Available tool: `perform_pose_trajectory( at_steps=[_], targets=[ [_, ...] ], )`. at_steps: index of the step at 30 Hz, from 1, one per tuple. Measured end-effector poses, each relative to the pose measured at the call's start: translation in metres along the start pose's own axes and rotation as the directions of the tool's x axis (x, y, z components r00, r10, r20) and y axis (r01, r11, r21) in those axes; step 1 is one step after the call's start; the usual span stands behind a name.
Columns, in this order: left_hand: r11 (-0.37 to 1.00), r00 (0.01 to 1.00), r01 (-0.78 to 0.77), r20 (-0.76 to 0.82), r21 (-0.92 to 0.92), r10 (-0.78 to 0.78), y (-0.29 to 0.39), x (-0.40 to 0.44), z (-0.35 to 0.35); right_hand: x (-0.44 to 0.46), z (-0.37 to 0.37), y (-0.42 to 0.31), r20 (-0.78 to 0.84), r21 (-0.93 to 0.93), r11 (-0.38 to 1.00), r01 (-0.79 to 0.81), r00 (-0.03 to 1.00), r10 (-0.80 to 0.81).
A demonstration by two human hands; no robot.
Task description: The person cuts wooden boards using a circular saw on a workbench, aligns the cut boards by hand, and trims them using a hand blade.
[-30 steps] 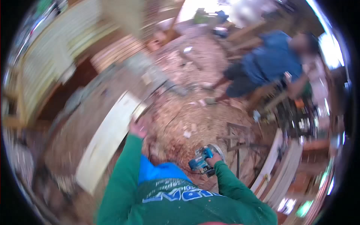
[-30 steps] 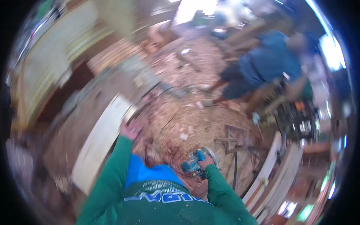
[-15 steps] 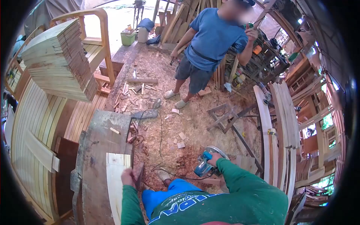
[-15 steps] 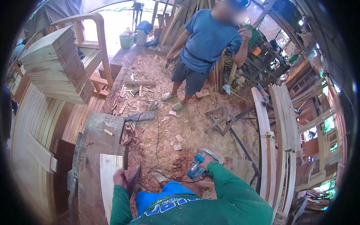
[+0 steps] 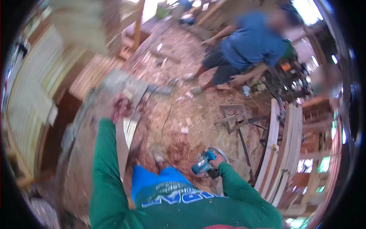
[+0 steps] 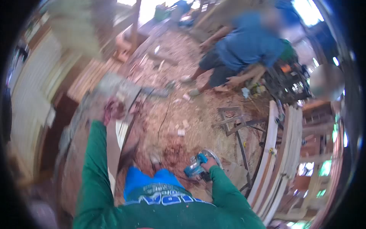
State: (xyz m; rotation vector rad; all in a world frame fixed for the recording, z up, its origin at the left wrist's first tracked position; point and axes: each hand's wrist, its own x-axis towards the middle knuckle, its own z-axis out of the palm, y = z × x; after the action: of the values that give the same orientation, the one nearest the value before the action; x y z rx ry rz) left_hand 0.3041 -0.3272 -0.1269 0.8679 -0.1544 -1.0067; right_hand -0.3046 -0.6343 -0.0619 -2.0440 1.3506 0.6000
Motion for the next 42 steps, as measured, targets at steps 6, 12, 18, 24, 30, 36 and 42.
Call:
perform_pose_trajectory(
  at_steps=[6,12,18,24,30,36,42],
  targets=[
    [0.986,0.65,-0.041,-0.754,-0.16,-0.095,-0.014,-0.069,-0.087,0.025,0.015,0.024,-0.005,0.0,0.999,-0.034,0.999,0.034],
    [0.892,0.598,-0.308,-0.661,0.332,0.453,-0.076,0.086,-0.076,0.011,-0.003,0.006,-0.082,-0.13,0.99,0.055,0.994,-0.066],
    [0.975,0.965,0.025,-0.251,-0.22,-0.081,-0.021,0.069,0.09,0.001,-0.017,0.008,-0.059,0.044,0.999,0.023,0.998,-0.02],
    [0.975,0.725,-0.18,-0.652,0.132,0.222,-0.042,-0.076,-0.011,0.009,-0.021,-0.025,-0.006,0.004,0.998,0.057,0.998,-0.057],
    [0.813,-0.305,0.214,-0.754,0.541,0.582,-0.142,-0.488,-0.246,0.028,-0.015,-0.037,0.131,0.043,0.999,0.029,0.991,-0.035],
    [0.76,-0.348,0.636,-0.929,-0.133,0.129,-0.236,-0.672,-0.09,0.073,-0.007,-0.045,0.173,-0.044,0.985,0.166,0.973,-0.156],
    [0.815,-0.519,0.513,-0.854,-0.27,0.044,-0.258,-0.599,-0.064,0.11,-0.008,-0.074,0.107,-0.179,0.919,0.35,0.936,-0.336]
  ],
)
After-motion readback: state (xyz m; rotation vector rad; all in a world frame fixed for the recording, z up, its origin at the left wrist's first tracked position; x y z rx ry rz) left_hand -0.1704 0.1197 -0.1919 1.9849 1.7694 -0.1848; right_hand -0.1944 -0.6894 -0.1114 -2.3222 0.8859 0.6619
